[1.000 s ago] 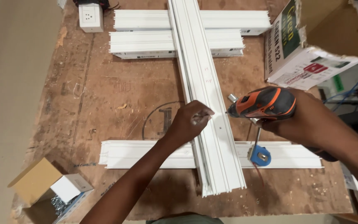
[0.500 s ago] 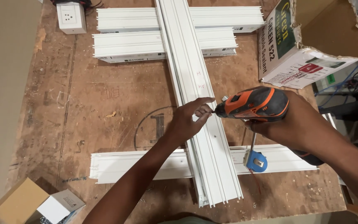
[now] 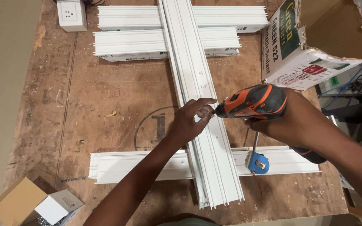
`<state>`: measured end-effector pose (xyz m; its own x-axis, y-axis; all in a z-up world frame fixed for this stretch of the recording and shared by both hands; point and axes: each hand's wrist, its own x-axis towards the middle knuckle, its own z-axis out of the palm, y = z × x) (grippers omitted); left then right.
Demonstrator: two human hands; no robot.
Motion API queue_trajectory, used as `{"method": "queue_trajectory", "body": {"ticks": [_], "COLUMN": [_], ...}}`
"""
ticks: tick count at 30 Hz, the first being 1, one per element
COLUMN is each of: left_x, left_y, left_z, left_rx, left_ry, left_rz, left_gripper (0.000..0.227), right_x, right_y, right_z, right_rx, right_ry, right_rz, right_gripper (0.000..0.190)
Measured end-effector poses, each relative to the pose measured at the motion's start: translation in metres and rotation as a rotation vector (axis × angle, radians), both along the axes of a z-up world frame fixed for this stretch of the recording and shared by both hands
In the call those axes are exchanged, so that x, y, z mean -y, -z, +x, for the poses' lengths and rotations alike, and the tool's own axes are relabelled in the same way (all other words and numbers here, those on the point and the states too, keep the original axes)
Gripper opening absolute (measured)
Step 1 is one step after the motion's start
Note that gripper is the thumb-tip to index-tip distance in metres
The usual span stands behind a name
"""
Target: Assembling white plastic frame profiles by measuring, marking, and drilling.
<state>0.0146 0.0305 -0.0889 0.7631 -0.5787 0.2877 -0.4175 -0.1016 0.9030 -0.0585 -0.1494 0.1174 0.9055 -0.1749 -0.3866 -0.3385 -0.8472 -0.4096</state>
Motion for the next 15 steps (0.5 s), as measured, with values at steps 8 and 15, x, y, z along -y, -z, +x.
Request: {"method": "queue_trajectory", "body": {"ticks": [8, 15], "left_x": [-0.002, 0.000], "left_y": [-0.005, -0.004], "left_z": [-0.004, -0.005], "left_rx": [-0.070, -0.103], "left_ry": [0.053, 0.013], "left_rz": [0.014, 0.065], "left_gripper": [0.056, 0.065], "right_x": [-0.013, -0.015], "right_y": [-0.009, -0.007], "right_z": [0.007, 0.011], "right_rx": [-0.042, -0.022], "right_ry": [0.057, 0.075], "right_rz": [0.010, -0.032], "right_gripper": [0.048, 0.035]}}
